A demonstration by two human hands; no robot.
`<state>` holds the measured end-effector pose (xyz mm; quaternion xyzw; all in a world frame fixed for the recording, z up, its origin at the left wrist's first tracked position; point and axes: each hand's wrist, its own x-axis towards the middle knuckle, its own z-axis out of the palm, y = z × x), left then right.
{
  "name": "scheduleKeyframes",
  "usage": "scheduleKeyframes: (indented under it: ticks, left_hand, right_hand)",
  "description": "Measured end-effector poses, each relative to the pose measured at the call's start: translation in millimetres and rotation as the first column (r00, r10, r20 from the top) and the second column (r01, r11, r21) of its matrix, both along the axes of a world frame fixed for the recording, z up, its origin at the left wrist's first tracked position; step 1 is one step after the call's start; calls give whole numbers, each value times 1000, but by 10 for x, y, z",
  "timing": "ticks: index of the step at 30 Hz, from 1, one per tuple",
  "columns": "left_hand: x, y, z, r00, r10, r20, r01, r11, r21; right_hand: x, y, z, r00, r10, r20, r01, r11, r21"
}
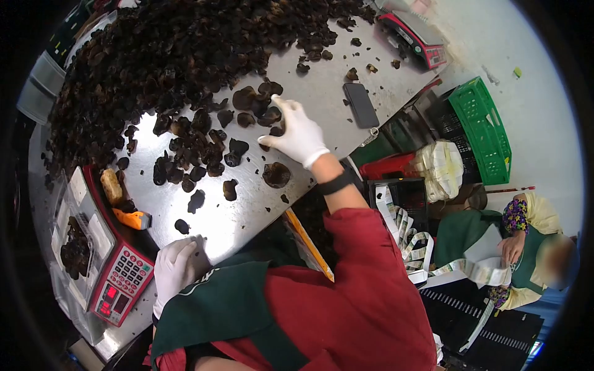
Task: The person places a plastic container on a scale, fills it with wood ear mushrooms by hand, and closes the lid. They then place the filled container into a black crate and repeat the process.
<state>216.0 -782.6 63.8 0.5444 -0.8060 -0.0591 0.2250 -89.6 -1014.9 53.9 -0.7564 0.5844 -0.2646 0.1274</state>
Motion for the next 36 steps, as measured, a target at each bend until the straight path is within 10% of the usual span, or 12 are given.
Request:
scheduleKeyframes:
  ticks: [6, 16, 19, 24, 28, 32, 36]
  left_hand:
    - [-15, 41, 37, 999, 52, -1, -52, 998, -33]
    - [186, 256, 249, 988, 151, 32, -148, 985, -91]
    - [332, 336, 623, 977, 203, -65, -211, 967, -141]
    - [1039, 577, 992, 754, 609, -247, -653, 654, -381]
    - [1449, 603, 1169, 613, 732, -298, -762, 447, -469]
    - [1673, 554, 1133, 593, 695, -406, -800, 448, -399]
    - [1667, 453, 1064, 603, 693, -396, -798, 512, -318]
  right_hand:
    - [143, -204, -95, 983, 25, -183, -3, 993, 120]
    - [403, -659, 371, 974, 121, 193, -165, 958, 233]
    - [819, -457, 656, 520, -13, 854, -681, 598, 423]
    - [1951, -138, 897, 297, 0, 955, -944, 152, 294]
    - [2812, 312, 1464, 429, 370, 824, -889, 333, 313]
    - [3690, 728, 1441, 286, 696, 659, -916, 401, -26]
    - [4188, 1055, 1102, 299, 954, -8, -934, 290, -207]
